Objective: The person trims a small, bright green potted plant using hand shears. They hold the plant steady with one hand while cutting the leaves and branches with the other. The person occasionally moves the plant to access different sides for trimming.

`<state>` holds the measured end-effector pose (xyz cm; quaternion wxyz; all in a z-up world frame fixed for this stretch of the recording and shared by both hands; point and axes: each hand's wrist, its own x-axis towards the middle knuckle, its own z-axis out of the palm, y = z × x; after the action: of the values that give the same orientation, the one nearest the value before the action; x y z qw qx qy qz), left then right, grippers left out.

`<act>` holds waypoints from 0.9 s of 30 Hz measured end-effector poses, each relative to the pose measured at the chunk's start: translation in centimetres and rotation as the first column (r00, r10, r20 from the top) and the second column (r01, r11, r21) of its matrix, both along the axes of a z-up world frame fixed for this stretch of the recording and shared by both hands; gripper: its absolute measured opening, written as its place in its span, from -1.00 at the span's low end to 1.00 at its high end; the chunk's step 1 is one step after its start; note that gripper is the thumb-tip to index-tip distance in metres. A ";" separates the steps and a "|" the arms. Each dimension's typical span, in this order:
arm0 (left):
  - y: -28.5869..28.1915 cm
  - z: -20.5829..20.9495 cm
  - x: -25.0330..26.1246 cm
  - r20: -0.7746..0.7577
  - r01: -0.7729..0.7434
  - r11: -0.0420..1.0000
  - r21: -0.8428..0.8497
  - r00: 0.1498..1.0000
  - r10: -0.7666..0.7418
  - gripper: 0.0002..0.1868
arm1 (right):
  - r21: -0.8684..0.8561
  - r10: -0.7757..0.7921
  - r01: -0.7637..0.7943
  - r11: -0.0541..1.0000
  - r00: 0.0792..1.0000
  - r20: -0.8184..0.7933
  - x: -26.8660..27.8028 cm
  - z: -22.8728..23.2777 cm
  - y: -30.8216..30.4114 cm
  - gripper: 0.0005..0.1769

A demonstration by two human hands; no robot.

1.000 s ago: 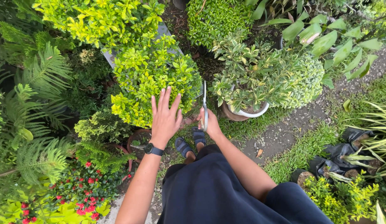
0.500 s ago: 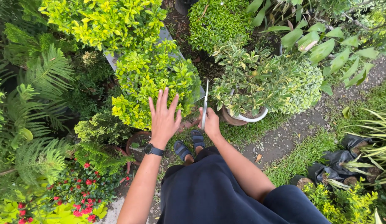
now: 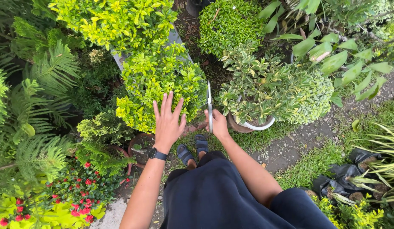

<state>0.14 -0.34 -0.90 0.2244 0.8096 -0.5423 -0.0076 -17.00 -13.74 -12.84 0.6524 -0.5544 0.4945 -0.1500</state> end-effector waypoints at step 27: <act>0.6 0.2 1.8 -0.089 -0.239 0.965 -0.112 0.969 0.229 -0.35 | -0.083 0.344 -0.364 0.928 0.919 -0.191 0.6 1.8 -10.8 -0.48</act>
<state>1.93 0.21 -0.66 0.2932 0.8519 -0.4335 0.0215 -16.44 -24.50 -11.02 0.5896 -0.6828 0.4313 -0.0093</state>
